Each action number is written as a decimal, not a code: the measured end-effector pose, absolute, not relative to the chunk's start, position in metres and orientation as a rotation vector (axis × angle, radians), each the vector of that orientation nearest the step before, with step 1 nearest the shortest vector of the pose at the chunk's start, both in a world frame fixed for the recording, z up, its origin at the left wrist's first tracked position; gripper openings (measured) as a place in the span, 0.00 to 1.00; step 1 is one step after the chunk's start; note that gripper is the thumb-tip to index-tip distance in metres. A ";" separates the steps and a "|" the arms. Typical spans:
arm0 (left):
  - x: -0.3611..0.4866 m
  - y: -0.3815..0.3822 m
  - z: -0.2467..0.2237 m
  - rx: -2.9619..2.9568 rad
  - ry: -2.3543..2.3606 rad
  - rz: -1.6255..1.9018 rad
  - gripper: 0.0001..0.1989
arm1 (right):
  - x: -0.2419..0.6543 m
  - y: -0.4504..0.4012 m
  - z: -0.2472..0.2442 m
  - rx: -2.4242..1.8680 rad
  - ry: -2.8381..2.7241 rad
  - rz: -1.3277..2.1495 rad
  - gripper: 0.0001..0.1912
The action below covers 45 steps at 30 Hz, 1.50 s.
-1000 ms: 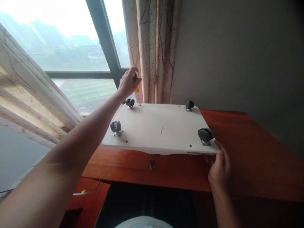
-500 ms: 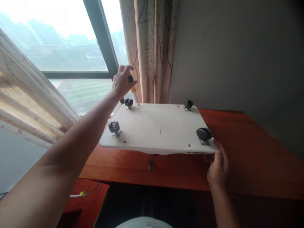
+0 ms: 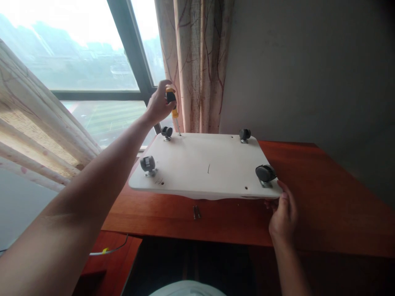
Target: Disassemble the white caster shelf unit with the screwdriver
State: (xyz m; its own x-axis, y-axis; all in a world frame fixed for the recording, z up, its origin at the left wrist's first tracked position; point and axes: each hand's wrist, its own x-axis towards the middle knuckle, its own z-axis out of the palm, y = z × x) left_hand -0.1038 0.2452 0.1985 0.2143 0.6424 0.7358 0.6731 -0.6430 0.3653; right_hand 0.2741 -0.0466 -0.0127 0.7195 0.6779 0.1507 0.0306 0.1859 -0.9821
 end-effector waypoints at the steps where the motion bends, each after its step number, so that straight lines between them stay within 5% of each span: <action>1: -0.104 0.246 0.199 -2.386 -1.337 -1.426 0.30 | 0.274 -0.047 -0.013 -1.324 -0.660 0.503 0.28; 23: -0.101 0.276 0.193 -2.603 -1.323 -1.586 0.34 | 0.273 -0.046 -0.012 -1.341 -0.673 0.491 0.29; 37: -0.106 0.278 0.194 -2.653 -1.301 -1.663 0.26 | 0.271 -0.047 -0.009 -1.352 -0.667 0.491 0.29; 45: -0.102 0.273 0.198 -2.472 -1.386 -1.465 0.28 | 0.272 -0.047 -0.009 -1.343 -0.669 0.491 0.28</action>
State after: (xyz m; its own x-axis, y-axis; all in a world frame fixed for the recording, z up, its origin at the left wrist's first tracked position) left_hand -0.1021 0.2725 0.1975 0.2016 0.6953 0.6898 0.6505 -0.6216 0.4364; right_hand 0.2719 -0.0465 -0.0091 0.7217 0.6741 0.1573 0.0524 0.1733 -0.9835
